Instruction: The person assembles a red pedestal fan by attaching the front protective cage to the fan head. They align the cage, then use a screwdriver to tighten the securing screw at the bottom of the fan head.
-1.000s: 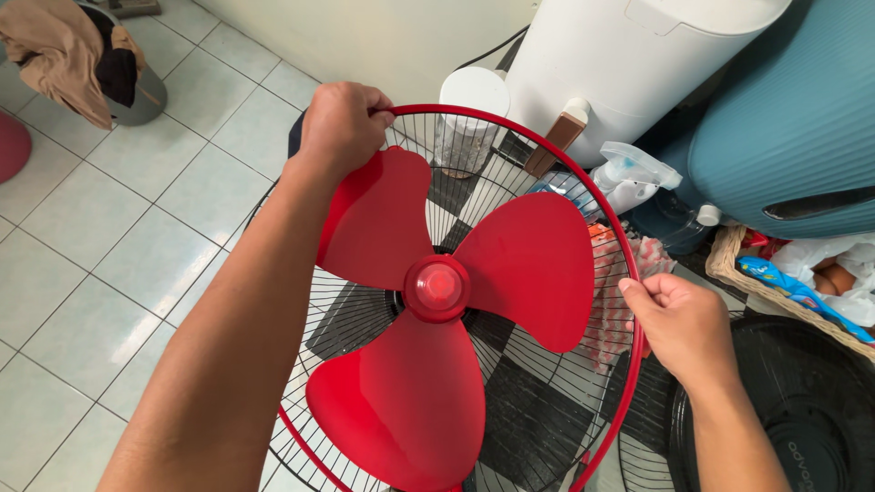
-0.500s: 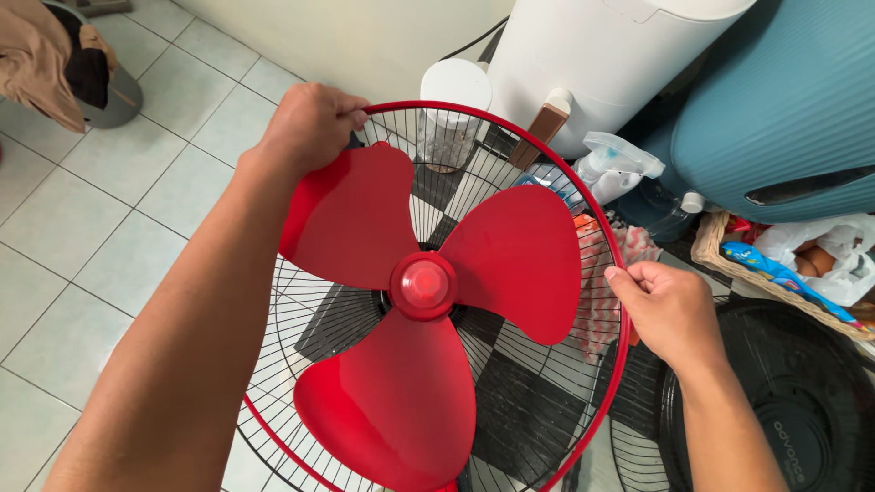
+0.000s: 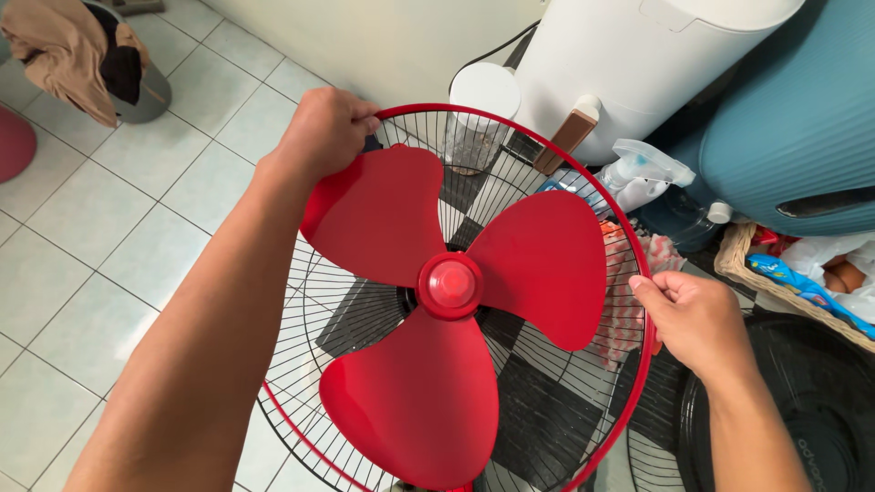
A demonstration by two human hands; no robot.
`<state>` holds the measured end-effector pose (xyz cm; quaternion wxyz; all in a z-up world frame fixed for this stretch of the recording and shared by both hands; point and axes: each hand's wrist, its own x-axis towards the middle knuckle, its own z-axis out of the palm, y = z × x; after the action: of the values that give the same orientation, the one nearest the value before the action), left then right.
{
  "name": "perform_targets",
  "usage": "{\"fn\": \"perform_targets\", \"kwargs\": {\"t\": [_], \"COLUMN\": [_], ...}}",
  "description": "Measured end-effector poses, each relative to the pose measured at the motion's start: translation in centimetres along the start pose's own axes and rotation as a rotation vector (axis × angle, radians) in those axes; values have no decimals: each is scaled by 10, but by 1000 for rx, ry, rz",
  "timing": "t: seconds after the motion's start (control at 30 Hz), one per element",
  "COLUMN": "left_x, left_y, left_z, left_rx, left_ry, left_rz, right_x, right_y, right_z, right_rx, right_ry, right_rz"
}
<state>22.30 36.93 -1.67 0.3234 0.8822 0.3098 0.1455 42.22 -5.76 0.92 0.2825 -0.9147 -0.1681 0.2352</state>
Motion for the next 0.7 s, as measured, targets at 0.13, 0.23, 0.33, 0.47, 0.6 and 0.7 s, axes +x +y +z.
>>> {"fn": "perform_targets", "kwargs": {"t": [0.13,0.23,0.33,0.47,0.6,0.7], "left_x": [5,6,4,1,-15,-40], "left_y": [5,11,15,20,14,0], "left_z": [2,5,2,0,-15,-38], "left_rx": [-2,21,75,134,200,191], "left_ry": [-34,-52,-78,-99,-37,-12], "left_rz": [-166,-154,-160,-189,-82,-99], "right_x": [1,0,0,0,0,0], "right_y": [1,0,-4,-5,-4,-1], "right_z": [-1,-3,0,2,3,2], "right_rx": [-35,-27,-5,-32,-172,-155], "right_ry": [-13,-9,-18,-8,31,30], "right_rz": [3,-7,38,24,-48,-79]}}
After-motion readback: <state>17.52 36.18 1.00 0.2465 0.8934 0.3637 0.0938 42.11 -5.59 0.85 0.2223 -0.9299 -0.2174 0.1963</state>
